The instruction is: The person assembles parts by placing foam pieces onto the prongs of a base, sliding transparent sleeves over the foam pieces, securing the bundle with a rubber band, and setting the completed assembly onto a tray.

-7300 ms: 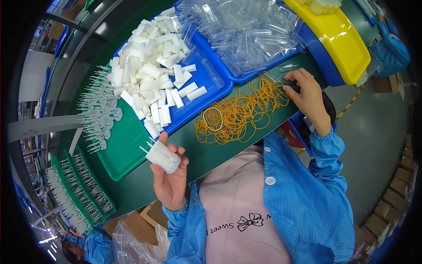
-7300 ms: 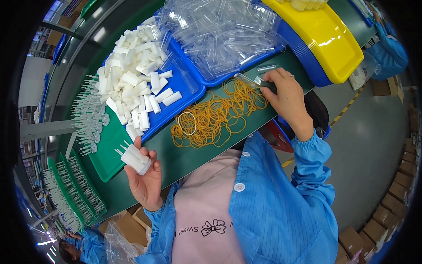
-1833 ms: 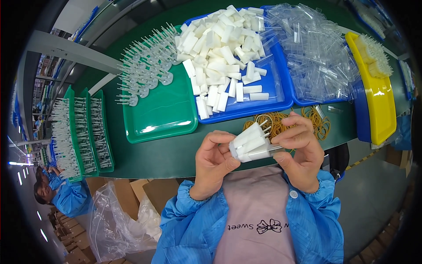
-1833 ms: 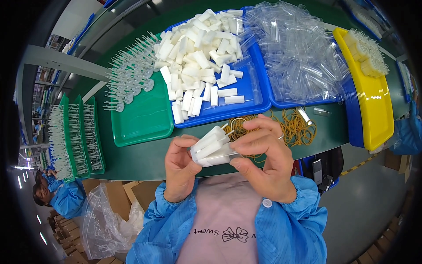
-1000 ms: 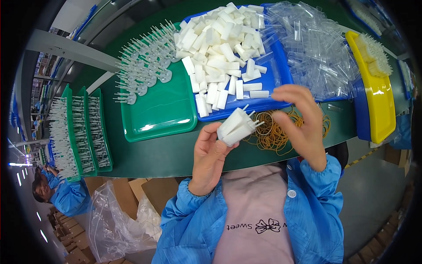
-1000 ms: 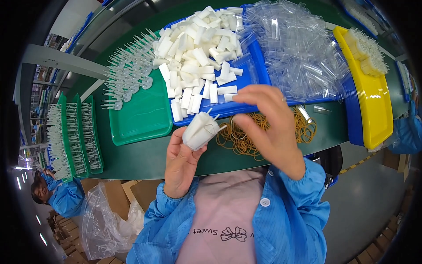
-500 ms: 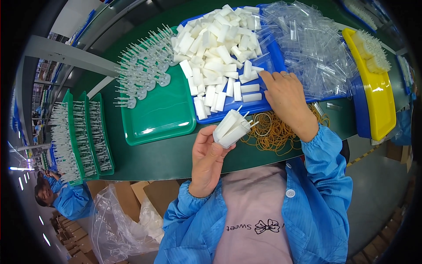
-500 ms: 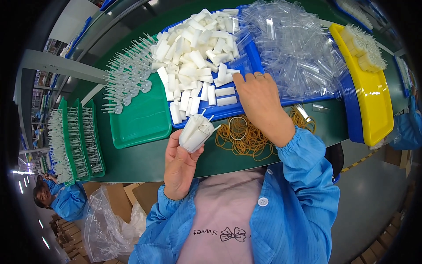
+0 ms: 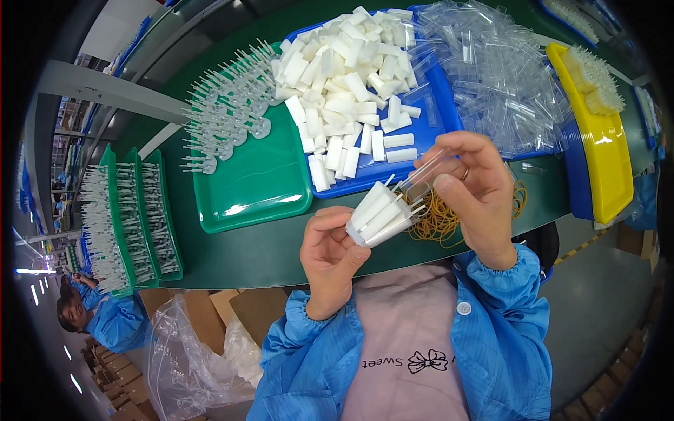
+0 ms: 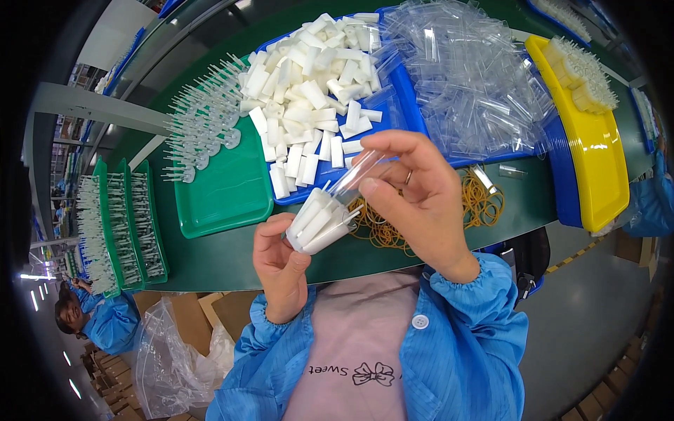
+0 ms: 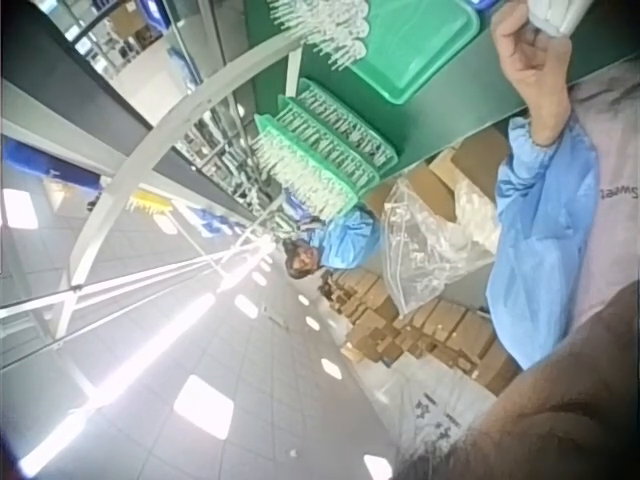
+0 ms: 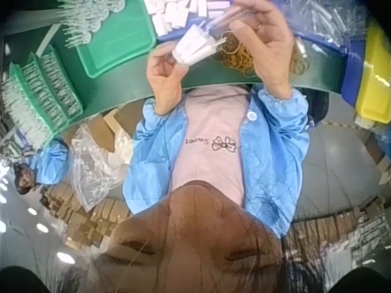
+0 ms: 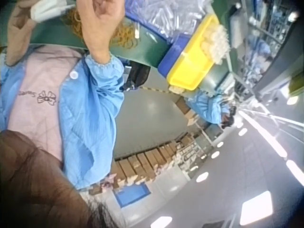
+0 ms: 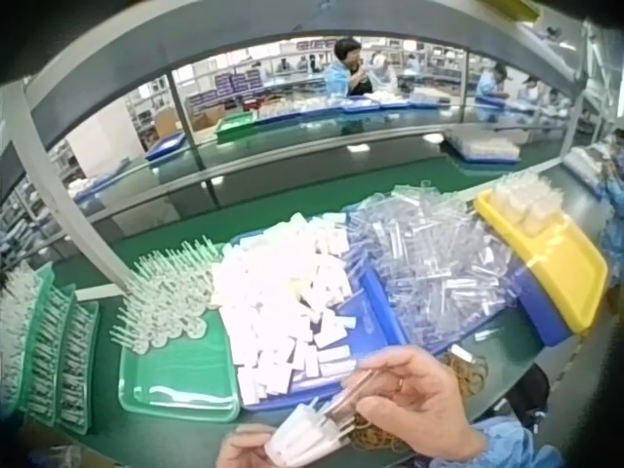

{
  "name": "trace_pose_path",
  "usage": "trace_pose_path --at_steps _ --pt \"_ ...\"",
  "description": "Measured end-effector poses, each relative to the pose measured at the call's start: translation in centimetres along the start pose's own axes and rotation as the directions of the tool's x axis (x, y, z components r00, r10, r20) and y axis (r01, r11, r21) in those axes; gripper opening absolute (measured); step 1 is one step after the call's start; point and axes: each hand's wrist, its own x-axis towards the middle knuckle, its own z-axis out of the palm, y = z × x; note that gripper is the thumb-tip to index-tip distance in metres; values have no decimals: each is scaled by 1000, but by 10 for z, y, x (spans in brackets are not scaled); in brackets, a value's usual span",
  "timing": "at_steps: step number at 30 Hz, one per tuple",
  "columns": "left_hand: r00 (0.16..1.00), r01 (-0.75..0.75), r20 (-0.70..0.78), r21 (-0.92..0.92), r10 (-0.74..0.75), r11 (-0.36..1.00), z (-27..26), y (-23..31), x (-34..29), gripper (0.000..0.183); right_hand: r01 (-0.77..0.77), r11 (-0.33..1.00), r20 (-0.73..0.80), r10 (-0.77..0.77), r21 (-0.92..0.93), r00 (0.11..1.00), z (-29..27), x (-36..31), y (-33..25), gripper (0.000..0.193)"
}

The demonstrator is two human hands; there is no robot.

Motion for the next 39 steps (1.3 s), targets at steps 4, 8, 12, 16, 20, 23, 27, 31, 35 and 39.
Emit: trace_pose_path --at_steps 4,8,12,16,20,23,27,31,35,39 --pt "1000 -12 7 3 12 1000 0 0 -1 44 -50 997 13 49 52 999 4 -6 6 39" --pt "998 -64 15 82 63 995 1 2 -1 47 -77 990 15 75 116 997 6 -9 7 39" --pt "997 -45 -50 291 63 956 9 12 -4 52 -69 989 26 66 132 997 5 -12 7 37" --pt "981 -193 86 522 174 831 6 16 -1 47 -36 987 52 29 154 998 3 -14 5 35" --pt "983 -181 136 573 125 800 4 21 -2 41 72 997 71 -71 -3 995 0 -17 7 35" --pt "978 -182 188 580 86 794 4 25 -2 42 136 990 66 -134 -29 989 0 -19 6 35" --pt "973 -176 223 567 55 805 4 28 0 37 167 985 80 -163 -43 983 0 -19 6 35" --pt "972 -156 235 542 29 826 5 28 2 34 118 993 28 -118 1 993 1 -20 6 35" --pt "963 -178 266 502 45 847 5 29 5 32 101 994 33 -102 34 994 1 -20 3 35" --pt "955 -182 295 485 36 855 3 29 7 31 34 999 64 -37 42 997 -1 -18 2 36"
